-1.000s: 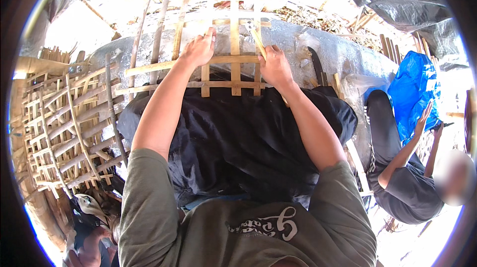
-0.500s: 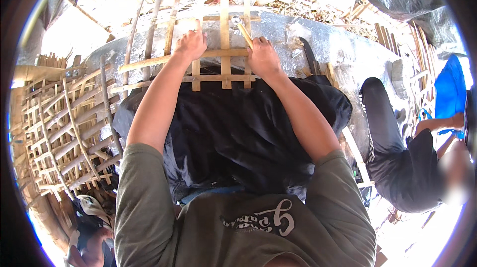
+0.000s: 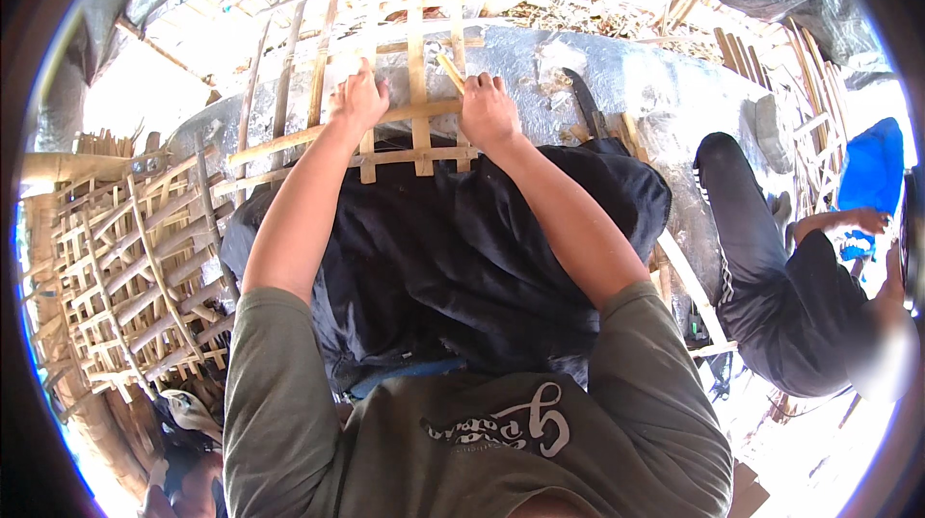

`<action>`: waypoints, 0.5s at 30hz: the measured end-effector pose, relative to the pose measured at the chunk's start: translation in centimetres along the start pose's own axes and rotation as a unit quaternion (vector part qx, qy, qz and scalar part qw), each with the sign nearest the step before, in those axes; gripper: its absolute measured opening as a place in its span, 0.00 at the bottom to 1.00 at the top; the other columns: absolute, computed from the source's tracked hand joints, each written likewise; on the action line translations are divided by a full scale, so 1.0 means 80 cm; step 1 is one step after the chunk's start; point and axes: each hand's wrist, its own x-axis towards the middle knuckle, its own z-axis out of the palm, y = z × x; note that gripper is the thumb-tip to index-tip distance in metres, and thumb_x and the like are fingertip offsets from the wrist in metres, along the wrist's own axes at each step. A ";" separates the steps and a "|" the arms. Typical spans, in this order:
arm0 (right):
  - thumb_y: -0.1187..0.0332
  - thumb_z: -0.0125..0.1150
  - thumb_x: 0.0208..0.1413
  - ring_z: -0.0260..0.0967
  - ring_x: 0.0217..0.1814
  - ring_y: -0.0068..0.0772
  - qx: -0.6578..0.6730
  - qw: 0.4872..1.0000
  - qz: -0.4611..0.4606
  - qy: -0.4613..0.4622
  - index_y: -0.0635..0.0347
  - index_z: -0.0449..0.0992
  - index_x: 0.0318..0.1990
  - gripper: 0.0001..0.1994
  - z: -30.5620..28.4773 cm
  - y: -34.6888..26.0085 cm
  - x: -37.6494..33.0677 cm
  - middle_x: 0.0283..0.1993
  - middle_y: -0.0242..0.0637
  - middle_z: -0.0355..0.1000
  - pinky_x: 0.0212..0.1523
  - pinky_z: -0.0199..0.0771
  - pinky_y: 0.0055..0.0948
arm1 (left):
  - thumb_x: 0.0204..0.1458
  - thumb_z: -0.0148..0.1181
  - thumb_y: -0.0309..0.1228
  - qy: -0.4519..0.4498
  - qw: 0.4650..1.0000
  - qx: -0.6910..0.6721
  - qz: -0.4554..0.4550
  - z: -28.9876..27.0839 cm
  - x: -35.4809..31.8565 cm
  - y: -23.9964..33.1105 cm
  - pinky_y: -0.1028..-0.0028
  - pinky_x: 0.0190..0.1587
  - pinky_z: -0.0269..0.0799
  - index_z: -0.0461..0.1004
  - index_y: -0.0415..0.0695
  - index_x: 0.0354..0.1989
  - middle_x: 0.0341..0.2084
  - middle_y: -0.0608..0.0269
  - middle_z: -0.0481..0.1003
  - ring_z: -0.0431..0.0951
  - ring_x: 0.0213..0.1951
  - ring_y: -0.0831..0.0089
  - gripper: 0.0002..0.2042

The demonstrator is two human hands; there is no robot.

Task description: The person assembles a bamboo lattice structure by placing bamboo strips across a frame and securing them with a hammer and nails. They repeatedly position strips, tap them into place, and adjust alignment while seated on the ground.

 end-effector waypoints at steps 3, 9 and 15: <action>0.72 0.51 0.54 0.65 0.57 0.50 -0.024 1.000 -0.003 0.005 0.69 0.70 0.46 0.13 0.002 -0.001 0.002 0.50 0.50 0.67 0.49 0.78 0.42 | 0.61 0.48 0.43 0.042 0.997 0.065 -0.021 -0.013 -0.007 -0.001 0.51 0.45 0.77 0.57 0.31 0.62 0.41 0.35 0.73 0.79 0.40 0.45 0.29; 0.72 0.51 0.54 0.65 0.57 0.50 -0.019 1.000 -0.015 0.015 0.69 0.70 0.47 0.14 -0.001 -0.002 0.000 0.50 0.50 0.67 0.47 0.79 0.39 | 0.60 0.46 0.44 0.025 0.992 0.097 0.074 -0.046 -0.020 -0.029 0.51 0.47 0.74 0.64 0.36 0.56 0.53 0.38 0.66 0.76 0.45 0.43 0.23; 0.74 0.54 0.52 0.65 0.55 0.52 -0.023 0.999 -0.031 0.028 0.71 0.69 0.46 0.14 0.003 0.002 -0.003 0.48 0.51 0.67 0.46 0.78 0.41 | 0.64 0.37 0.49 -0.102 0.974 0.075 0.187 -0.093 -0.068 -0.091 0.51 0.65 0.57 0.70 0.39 0.55 0.54 0.47 0.69 0.67 0.59 0.53 0.26</action>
